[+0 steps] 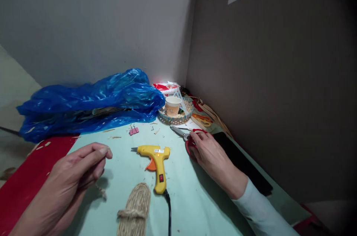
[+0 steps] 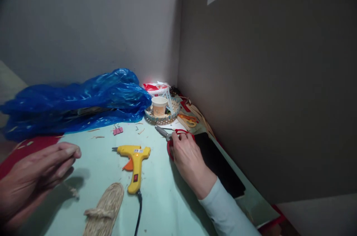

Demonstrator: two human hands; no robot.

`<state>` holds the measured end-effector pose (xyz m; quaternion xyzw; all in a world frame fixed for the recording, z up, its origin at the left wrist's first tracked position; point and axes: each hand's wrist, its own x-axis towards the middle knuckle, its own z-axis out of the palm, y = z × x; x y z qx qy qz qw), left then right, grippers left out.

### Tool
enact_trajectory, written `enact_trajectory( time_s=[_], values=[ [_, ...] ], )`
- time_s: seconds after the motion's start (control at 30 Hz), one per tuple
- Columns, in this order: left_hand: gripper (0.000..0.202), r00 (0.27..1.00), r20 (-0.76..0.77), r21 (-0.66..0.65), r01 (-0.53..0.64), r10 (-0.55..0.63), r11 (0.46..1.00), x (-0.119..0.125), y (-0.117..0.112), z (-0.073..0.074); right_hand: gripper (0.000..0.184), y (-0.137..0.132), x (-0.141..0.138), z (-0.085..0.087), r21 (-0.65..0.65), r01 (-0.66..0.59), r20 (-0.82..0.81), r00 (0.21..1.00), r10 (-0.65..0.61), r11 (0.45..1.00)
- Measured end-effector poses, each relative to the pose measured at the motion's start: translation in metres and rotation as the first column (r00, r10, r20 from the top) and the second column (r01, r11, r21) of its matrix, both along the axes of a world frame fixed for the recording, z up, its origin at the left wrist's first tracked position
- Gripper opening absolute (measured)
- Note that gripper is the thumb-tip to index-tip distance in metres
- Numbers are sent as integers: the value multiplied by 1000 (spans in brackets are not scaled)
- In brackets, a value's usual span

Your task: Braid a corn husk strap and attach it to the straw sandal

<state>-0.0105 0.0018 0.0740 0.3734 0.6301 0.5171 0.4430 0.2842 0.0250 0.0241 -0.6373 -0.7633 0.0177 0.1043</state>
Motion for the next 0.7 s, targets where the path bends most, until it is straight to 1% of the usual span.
enact_trajectory(
  time_s=[0.07,0.13,0.2,0.27,0.33,0.4,0.53,0.57,0.63,0.7],
  values=[
    [21,994,88,-63,70,-65,996,-4,-8,-4,22,-1,-2,2,18,0,22,1000,0,1000],
    [22,992,81,-83,102,-95,991,-4,-14,-5,24,-3,-9,8,46,-15,26,1000,13,999],
    [24,986,-3,-79,163,-164,983,-2,-19,-3,24,-8,-19,14,23,-80,-23,996,81,996],
    [30,954,-162,-86,240,-251,967,0,-22,-1,26,-14,-33,18,-62,-165,-95,983,159,984],
    [33,886,-343,-102,296,-313,950,-2,-23,-2,34,-19,-47,20,-162,-206,-131,974,186,965],
    [33,818,-464,-109,328,-340,938,-5,-25,-7,41,-22,-59,20,-211,-190,-105,980,171,959],
    [27,722,-586,-113,377,-368,919,-12,-32,-27,47,-23,-75,17,-206,-152,-24,988,150,967],
    [26,682,-629,-112,397,-374,911,-12,-34,-32,47,-23,-78,16,-198,-150,-14,989,150,969],
    [28,578,-721,-113,445,-382,888,-11,-39,-40,44,-23,-84,13,-180,-137,-19,991,136,974],
    [32,484,-787,-122,486,-383,865,-8,-43,-45,38,-22,-87,8,-184,-102,-103,991,84,978]
  ],
)
